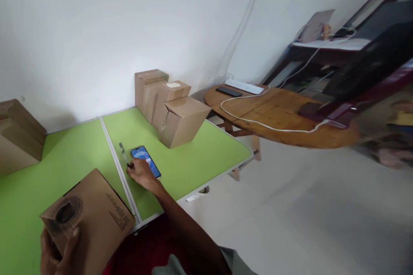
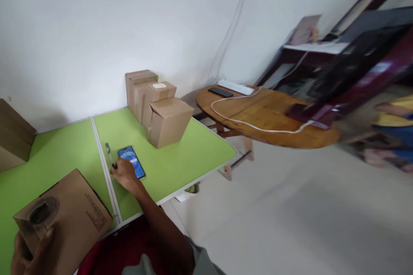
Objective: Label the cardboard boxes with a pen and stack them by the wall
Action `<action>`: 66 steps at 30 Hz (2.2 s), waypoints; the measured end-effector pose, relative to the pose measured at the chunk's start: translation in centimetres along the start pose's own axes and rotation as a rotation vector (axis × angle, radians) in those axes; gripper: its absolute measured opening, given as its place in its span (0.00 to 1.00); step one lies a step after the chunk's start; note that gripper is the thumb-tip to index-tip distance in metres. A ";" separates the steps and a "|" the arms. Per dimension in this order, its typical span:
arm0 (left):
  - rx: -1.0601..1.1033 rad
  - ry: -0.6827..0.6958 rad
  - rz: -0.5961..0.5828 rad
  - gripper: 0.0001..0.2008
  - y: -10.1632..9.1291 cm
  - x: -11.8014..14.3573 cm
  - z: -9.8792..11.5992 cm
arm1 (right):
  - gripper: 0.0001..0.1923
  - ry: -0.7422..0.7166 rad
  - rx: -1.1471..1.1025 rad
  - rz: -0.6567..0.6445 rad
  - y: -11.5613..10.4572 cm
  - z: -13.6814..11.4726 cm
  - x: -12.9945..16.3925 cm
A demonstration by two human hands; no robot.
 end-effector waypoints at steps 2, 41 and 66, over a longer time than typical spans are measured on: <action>0.049 -0.014 -0.012 0.54 1.0 0.7 0.4 | 0.10 -0.050 -0.140 -0.027 -1.1 -0.9 1.2; 0.205 0.154 -0.060 0.48 5.2 6.4 5.4 | 0.08 -0.513 -0.411 -0.189 -1.7 -7.2 13.4; 0.194 0.020 -0.056 0.54 4.0 4.6 2.9 | 0.34 -0.264 -0.066 -0.015 -1.1 -5.3 4.6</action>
Point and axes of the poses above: each hand's wrist, its own x-axis away from the middle knuckle, its own y-axis out of the palm, z = x × y, the point moved 6 cm from there along -x, towards the middle knuckle, and after that the axes turned 12 degrees about -x, right-handed, at the moved point
